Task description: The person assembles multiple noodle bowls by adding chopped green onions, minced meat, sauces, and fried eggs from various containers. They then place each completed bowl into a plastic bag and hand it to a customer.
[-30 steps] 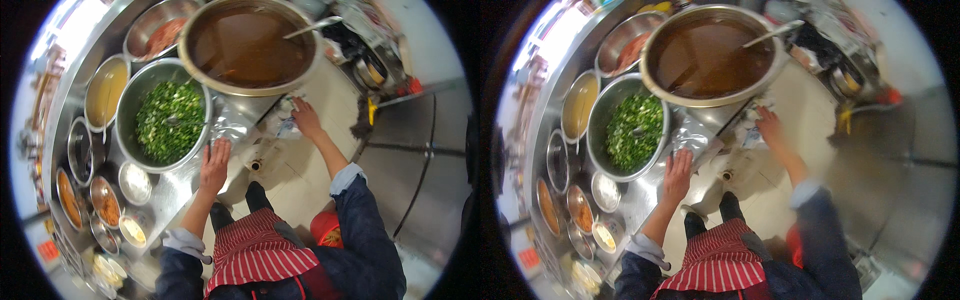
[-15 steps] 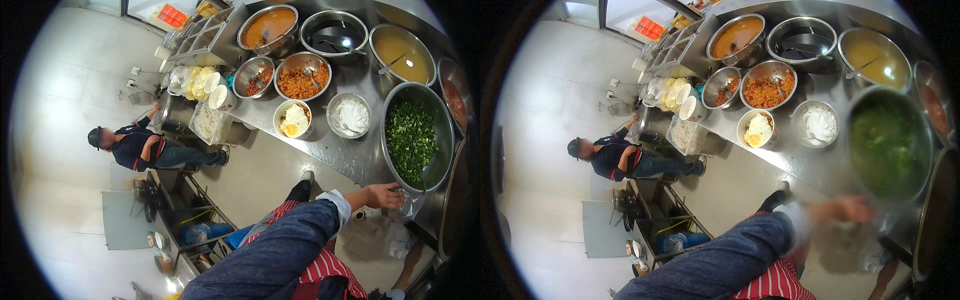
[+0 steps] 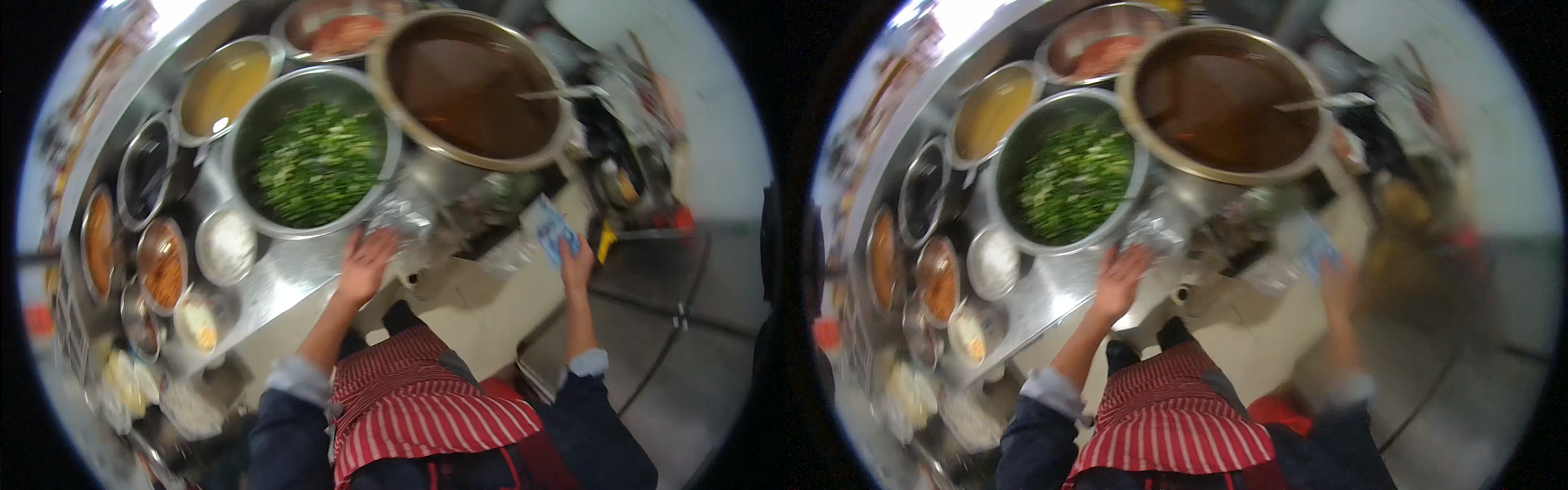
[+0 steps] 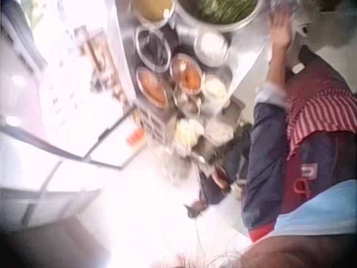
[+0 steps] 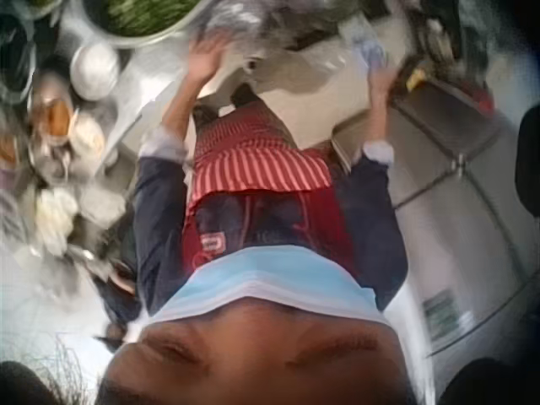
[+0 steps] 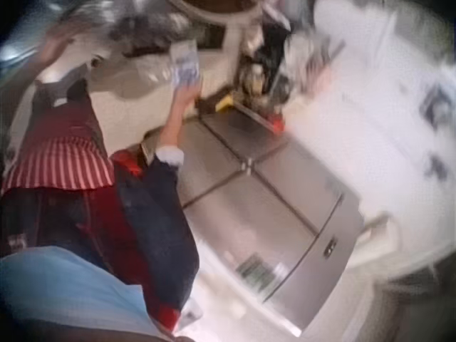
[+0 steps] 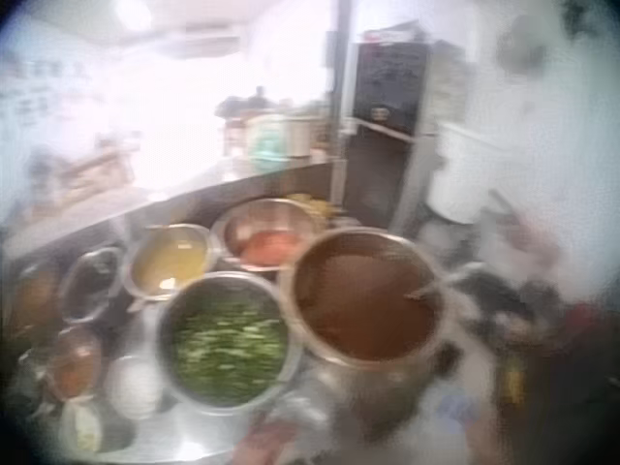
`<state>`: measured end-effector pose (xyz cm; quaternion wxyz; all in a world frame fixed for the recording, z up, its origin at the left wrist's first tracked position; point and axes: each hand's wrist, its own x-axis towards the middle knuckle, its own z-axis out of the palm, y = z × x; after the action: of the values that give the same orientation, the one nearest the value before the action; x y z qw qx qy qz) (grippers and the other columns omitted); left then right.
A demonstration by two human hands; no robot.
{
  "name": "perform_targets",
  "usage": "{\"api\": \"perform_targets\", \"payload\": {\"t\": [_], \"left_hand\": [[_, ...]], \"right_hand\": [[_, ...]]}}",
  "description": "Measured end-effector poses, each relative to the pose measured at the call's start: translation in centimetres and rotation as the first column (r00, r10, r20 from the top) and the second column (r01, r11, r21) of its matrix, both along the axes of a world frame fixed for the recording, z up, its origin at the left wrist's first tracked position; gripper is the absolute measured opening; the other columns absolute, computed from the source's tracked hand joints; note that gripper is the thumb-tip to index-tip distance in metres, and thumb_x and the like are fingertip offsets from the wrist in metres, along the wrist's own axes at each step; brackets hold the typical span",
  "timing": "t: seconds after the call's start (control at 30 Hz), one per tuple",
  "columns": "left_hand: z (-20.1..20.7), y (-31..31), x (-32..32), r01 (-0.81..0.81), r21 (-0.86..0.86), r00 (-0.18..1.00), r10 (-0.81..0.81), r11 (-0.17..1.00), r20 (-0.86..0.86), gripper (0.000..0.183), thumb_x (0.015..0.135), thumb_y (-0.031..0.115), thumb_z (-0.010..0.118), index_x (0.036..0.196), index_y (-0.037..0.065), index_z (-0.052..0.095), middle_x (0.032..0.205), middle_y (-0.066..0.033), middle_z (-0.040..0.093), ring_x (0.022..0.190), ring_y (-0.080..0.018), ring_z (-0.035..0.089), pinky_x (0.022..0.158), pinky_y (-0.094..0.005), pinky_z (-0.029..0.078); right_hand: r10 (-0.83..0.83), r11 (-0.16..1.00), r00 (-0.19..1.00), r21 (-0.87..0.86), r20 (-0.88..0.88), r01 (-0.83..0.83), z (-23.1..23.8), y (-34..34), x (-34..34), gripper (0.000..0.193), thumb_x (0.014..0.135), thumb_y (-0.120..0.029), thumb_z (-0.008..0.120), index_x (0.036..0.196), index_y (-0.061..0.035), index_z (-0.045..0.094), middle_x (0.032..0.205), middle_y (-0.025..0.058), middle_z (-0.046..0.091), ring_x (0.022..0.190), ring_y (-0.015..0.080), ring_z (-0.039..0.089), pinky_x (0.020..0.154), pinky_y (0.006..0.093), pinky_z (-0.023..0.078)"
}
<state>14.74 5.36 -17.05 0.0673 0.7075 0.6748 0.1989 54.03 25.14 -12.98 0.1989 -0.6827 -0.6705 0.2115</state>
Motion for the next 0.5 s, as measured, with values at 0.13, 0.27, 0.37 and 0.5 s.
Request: {"api": "perform_targets", "payload": {"t": [0.13,0.27,0.37,0.5], "left_hand": [[4.1,-4.6,7.8,-0.139,-0.047,0.906,0.146,0.989,0.397,0.041,0.076,0.0,0.053,0.116,0.007,0.055,0.12,-0.0096,0.056,0.112,-0.0251,0.052,0.102,-0.0471,0.029],[7.1,-9.6,11.1,-0.219,-0.464,0.376,0.513,0.858,0.772,0.028,0.089,0.008,0.047,0.115,0.002,0.053,0.11,-0.0105,0.06,0.1,-0.0246,0.058,0.096,-0.0423,0.038],[8.1,-11.4,10.2,-0.227,-0.599,-0.289,0.534,0.768,0.794,0.028,0.094,0.017,0.042,0.114,0.001,0.053,0.108,-0.0113,0.06,0.1,-0.0224,0.057,0.092,-0.0396,0.042],[10.1,-13.3,6.1,-0.369,-0.544,-0.719,0.139,0.754,0.681,0.034,0.095,0.027,0.039,0.119,0.004,0.048,0.119,-0.0111,0.053,0.106,-0.0246,0.054,0.087,-0.0398,0.046]], "right_hand": [[-0.189,0.959,0.836,0.088,-0.515,0.271,0.6,3.4,0.4,0.027,0.079,-0.008,0.062,0.103,0.0001,0.055,0.092,0.0084,0.06,0.082,0.0151,0.056,0.074,0.0264,0.045],[-0.19,0.932,0.978,0.297,-0.087,0.208,-2.7,6.2,-3.7,0.036,0.076,-0.017,0.065,0.107,0.0001,0.055,0.098,0.0161,0.062,0.089,0.0286,0.06,0.079,0.0349,0.046],[-0.039,0.991,0.999,0.127,0.022,0.036,-3.9,6.3,-7.5,0.049,0.076,-0.031,0.065,0.112,-0.0002,0.053,0.109,0.0228,0.058,0.099,0.0375,0.056,0.086,0.0408,0.042],[0.246,0.929,0.957,0.244,0.153,-0.278,-0.8,1.8,-13.1,0.062,0.078,-0.042,0.063,0.121,0.0008,0.049,0.121,0.0254,0.049,0.114,0.0382,0.045,0.096,0.0417,0.035]]}}
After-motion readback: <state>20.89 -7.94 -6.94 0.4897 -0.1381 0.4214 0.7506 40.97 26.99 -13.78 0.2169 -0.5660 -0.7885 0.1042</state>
